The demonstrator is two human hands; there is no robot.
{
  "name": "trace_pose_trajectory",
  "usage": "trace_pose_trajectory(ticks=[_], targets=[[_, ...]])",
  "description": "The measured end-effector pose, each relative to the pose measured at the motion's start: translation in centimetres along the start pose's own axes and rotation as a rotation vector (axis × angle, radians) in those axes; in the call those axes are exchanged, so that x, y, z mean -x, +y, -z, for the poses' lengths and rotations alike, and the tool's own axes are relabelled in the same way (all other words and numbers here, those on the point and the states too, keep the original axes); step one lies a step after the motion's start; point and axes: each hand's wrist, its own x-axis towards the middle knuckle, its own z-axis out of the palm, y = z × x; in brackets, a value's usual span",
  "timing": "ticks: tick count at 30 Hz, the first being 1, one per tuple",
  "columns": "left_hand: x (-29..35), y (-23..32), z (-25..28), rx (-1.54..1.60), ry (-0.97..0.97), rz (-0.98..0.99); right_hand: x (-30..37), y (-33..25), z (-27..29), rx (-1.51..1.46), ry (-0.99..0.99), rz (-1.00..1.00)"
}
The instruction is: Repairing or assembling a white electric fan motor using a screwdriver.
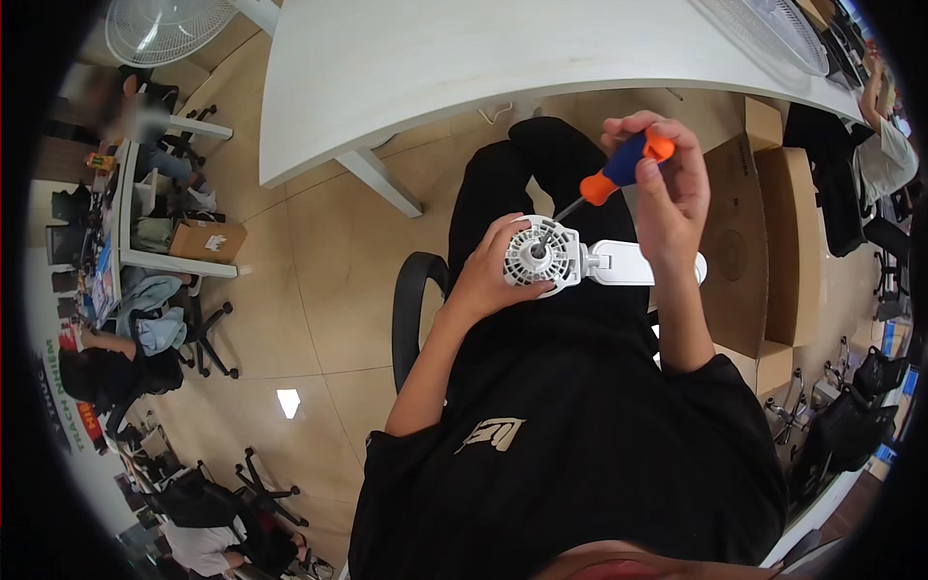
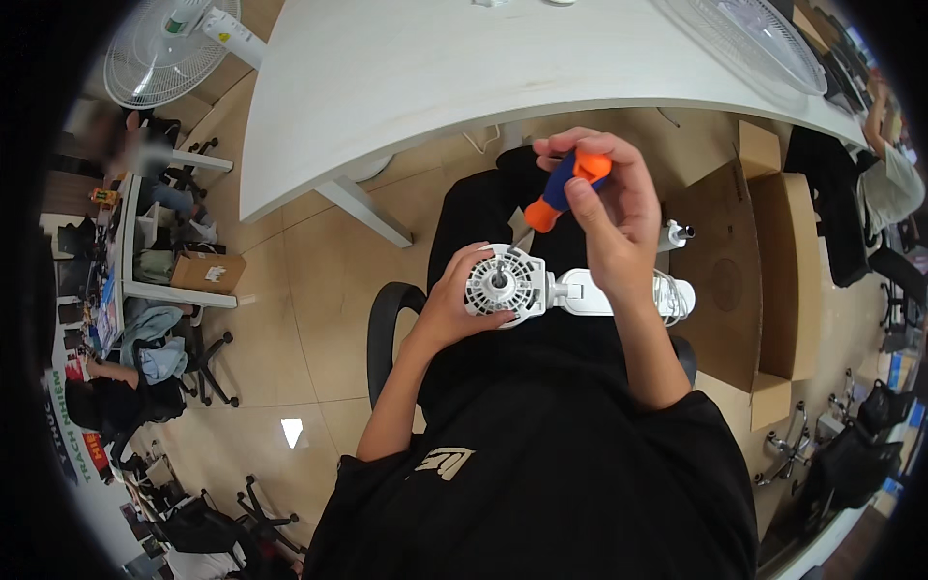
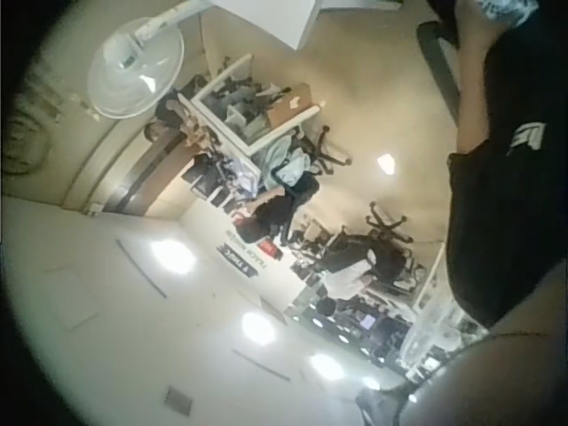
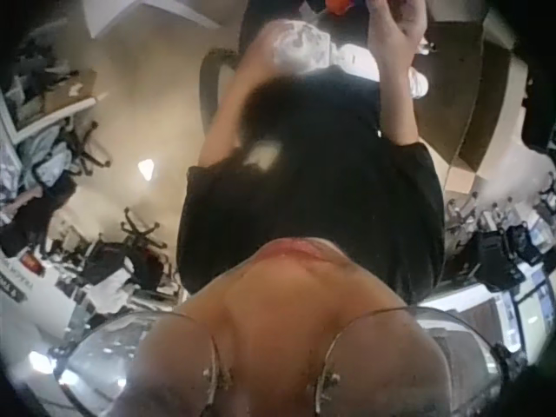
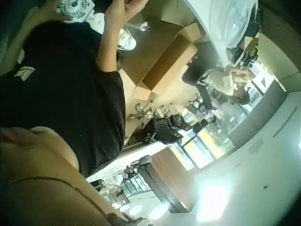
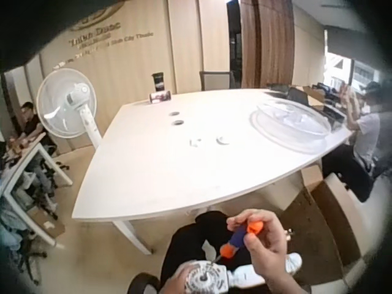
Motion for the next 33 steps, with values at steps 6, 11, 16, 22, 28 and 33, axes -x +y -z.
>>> trace_pose_trajectory(ticks=[6, 11, 16, 22, 28, 33], targets=[[0.6, -0.1, -0.3, -0.016, -0.005, -0.005, 2.7, 1.6, -0.2, 0.018, -0.077, -0.013], [0.8, 0.2, -0.6, -0.031, -0.021, -0.016, 3.6, 2.1, -0.4, 0.022, -0.082, -0.055], [0.9, 0.2, -0.5, -0.026, -0.016, -0.009, 4.1, 2.8, -0.6, 0.005, -0.07, -0.092], [0.8, 0.4, -0.5, 0.016, -0.027, 0.003, 4.1, 3.6, -0.5, 0.01, -0.063, -0.119], [0.2, 0.3, -0.3, -0.018, -0.026, 0.004, 3.6, 4.2, -0.6, 0.026, -0.077, -0.118], [0.6, -1.0, -0.2, -0.073, 0.044, -0.138, 2.1, 3.0, -0.7, 0.184, -0.266, -0.12]])
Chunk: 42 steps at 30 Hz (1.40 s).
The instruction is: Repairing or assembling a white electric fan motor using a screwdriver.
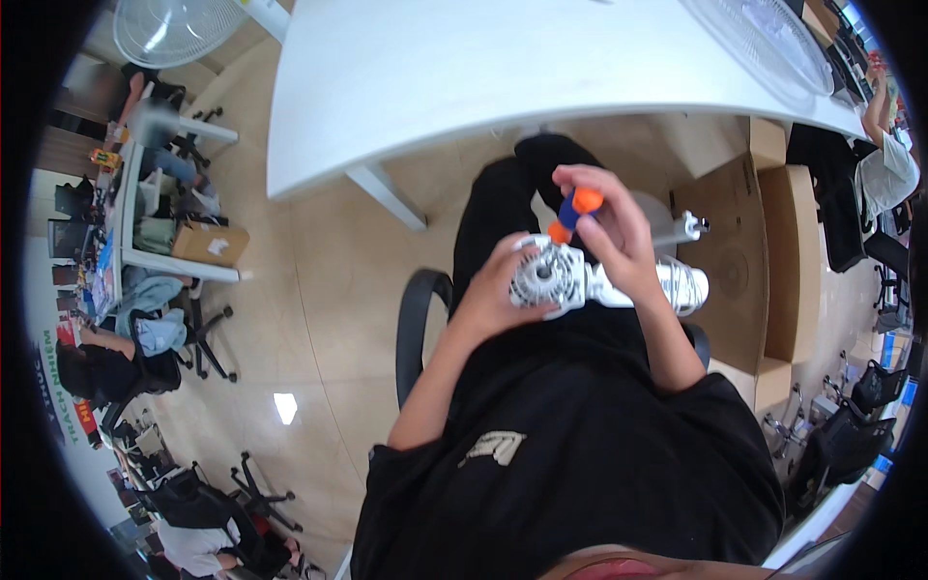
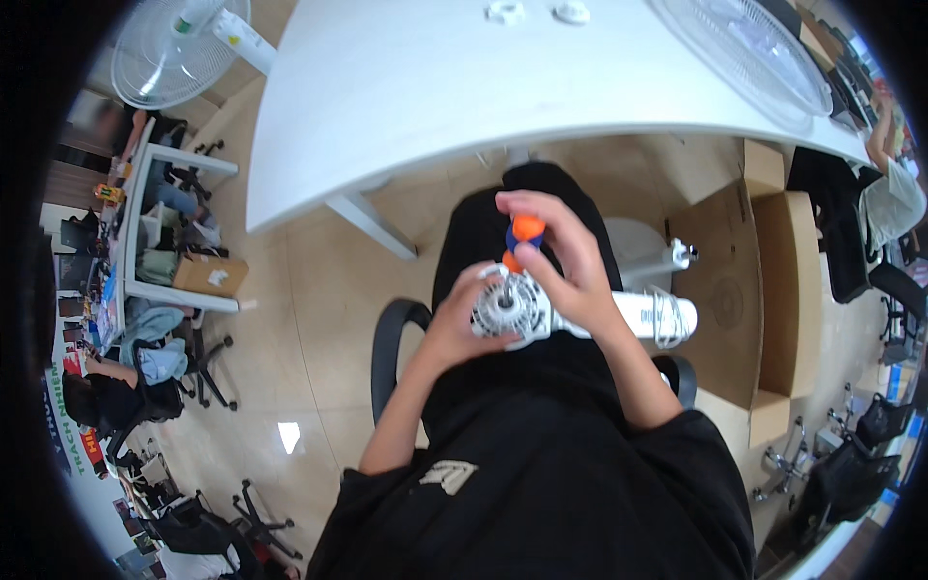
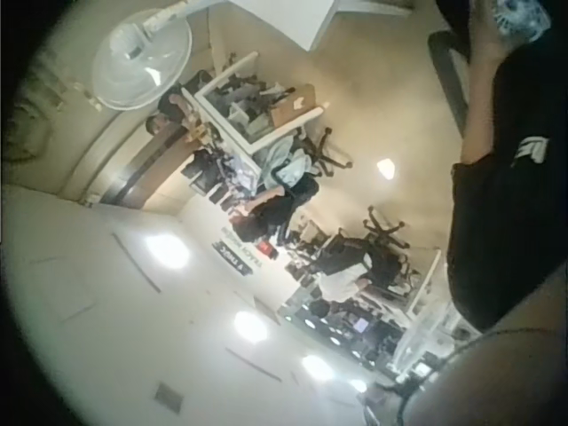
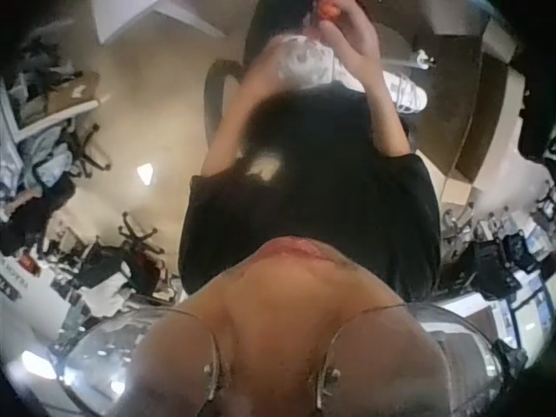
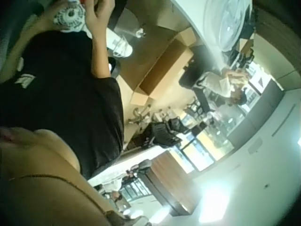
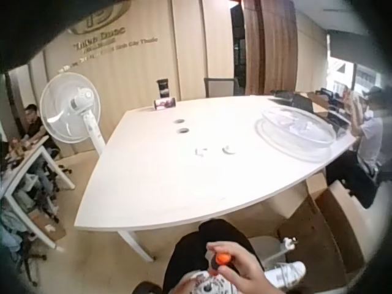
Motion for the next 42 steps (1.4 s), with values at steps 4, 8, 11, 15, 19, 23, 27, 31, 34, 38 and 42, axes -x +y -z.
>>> trace_pose_trajectory(ticks=[4, 8, 11, 15, 19, 23, 27, 31, 34, 38, 42], targets=[[0.2, 0.1, -0.8, 0.024, -0.044, 0.034, 0.2, -1.0, 0.6, 0.106, -0.101, -0.132], [0.9, 0.0, -1.0, 0.037, -0.069, 0.06, 0.4, -0.8, 0.0, 0.086, -0.051, -0.173], [0.6, 0.2, -0.6, 0.0, -0.096, 0.09, 0.3, -0.8, -0.5, 0.131, -0.019, -0.163], [0.2, 0.5, -0.3, 0.008, -0.115, 0.125, 0.4, -0.6, -0.8, 0.211, 0.057, -0.147], [-0.2, 0.4, -0.2, -0.009, -0.138, 0.16, 0.7, -0.2, -0.8, 0.259, 0.057, -0.124], [-0.2, 0.2, -0.3, -0.014, -0.121, 0.14, 0.4, -0.8, -0.1, 0.076, 0.07, -0.131], [0.1, 0.1, -0.5, -0.005, -0.093, 0.135, -0.6, -2.8, 1.2, -0.057, 0.003, -0.025], [0.1, 0.7, -0.3, 0.015, -0.086, 0.132, -0.3, -3.6, 0.9, -0.073, -0.025, -0.015], [-0.1, 0.8, -0.2, 0.017, -0.099, 0.121, 0.1, -3.5, 0.5, -0.097, -0.037, -0.049], [-0.1, 0.9, -0.2, 0.044, -0.07, 0.117, 0.4, -3.2, -0.1, -0.092, -0.068, -0.047], [0.1, 0.7, -0.4, 0.048, -0.053, 0.114, 0.5, -3.3, -0.4, -0.059, -0.111, -0.081]])
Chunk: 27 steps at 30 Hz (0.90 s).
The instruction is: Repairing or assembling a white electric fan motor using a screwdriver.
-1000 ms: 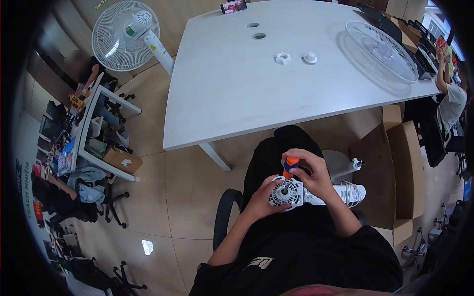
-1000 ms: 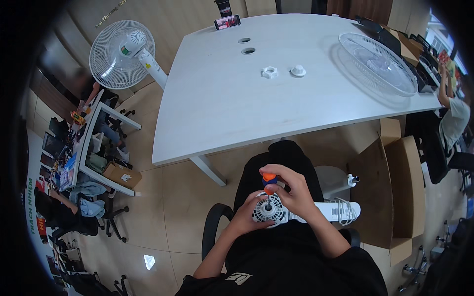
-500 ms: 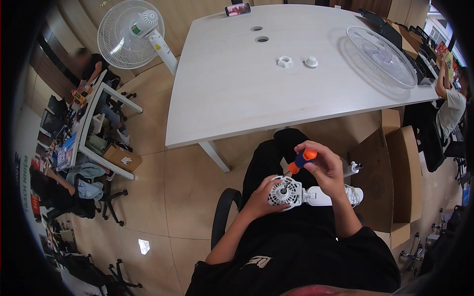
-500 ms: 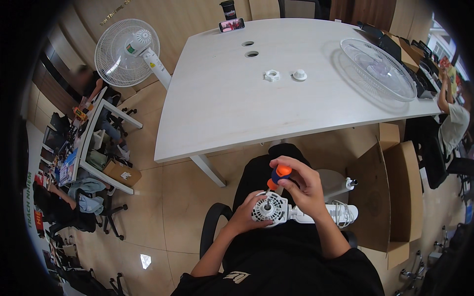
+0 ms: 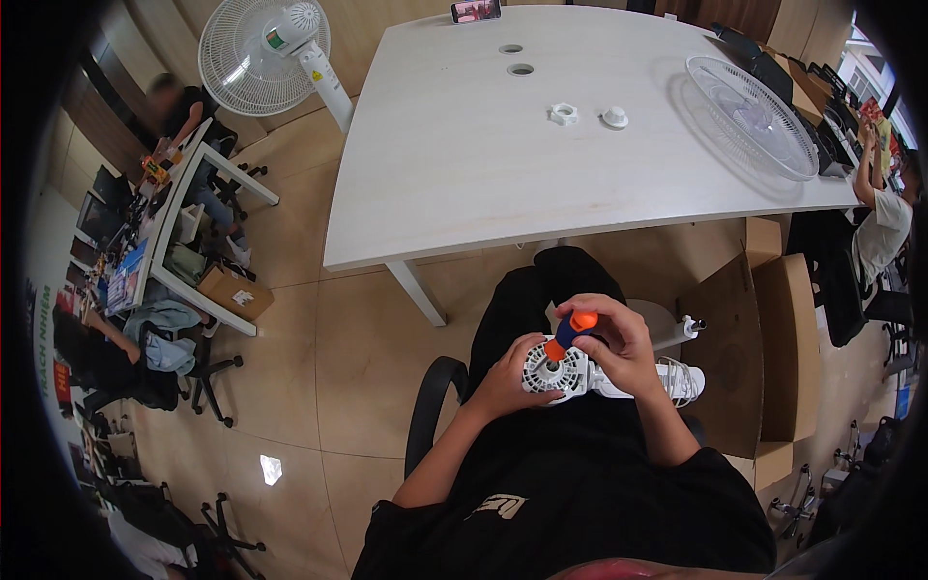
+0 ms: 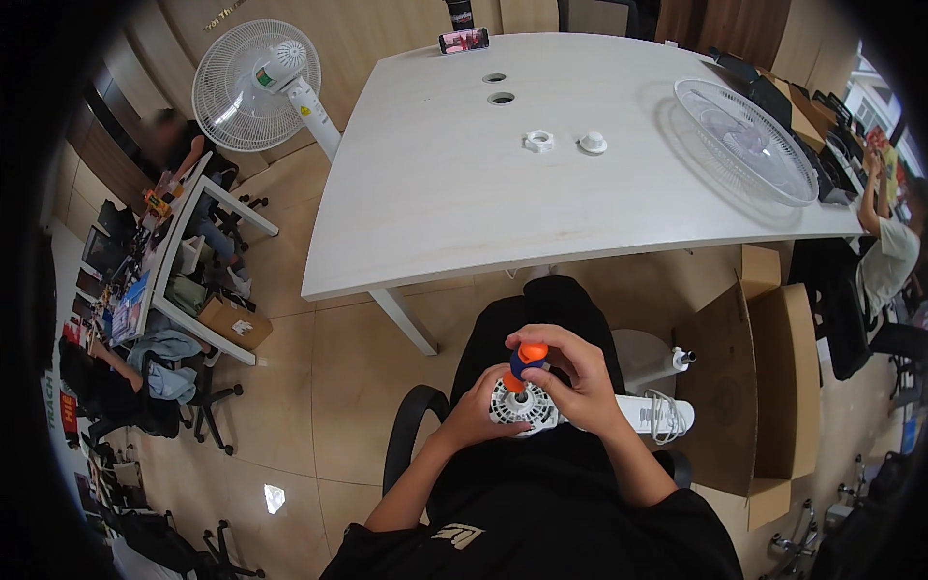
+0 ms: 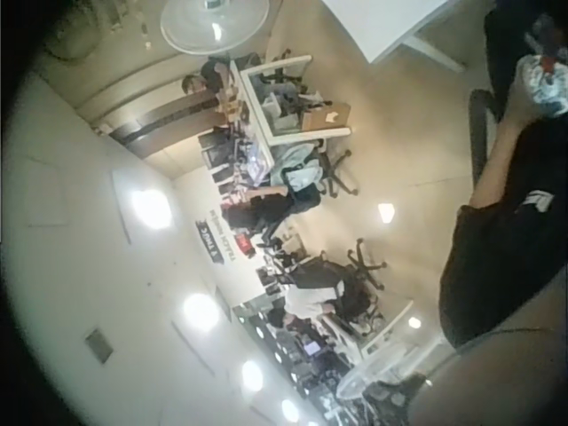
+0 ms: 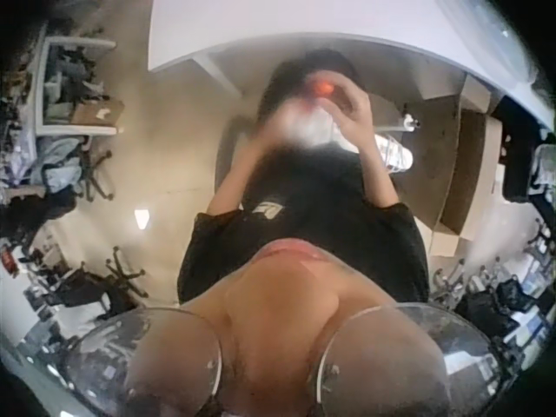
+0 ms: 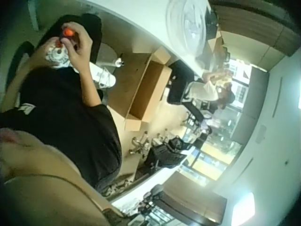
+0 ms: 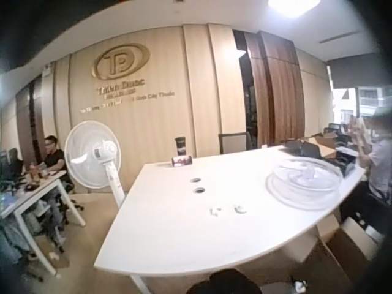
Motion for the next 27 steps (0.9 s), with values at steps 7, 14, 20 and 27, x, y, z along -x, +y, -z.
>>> trace_pose_trajectory(ticks=[7, 14, 20, 27], targets=[[0.0, 0.1, 0.0, 0.036, -0.015, 0.077, 0.1, 0.7, -0.4, 0.037, 0.01, -0.02], [-0.1, -0.1, -0.2, 0.042, -0.008, 0.075, 0.1, 1.1, -0.6, 0.059, -0.018, -0.036], [-0.1, -0.1, -0.2, 0.025, -0.014, 0.085, 0.0, 1.2, -0.6, 0.074, -0.03, -0.031], [0.0, -0.1, -0.2, 0.02, -0.01, 0.074, -0.1, 1.1, -0.6, 0.077, -0.037, -0.026]])
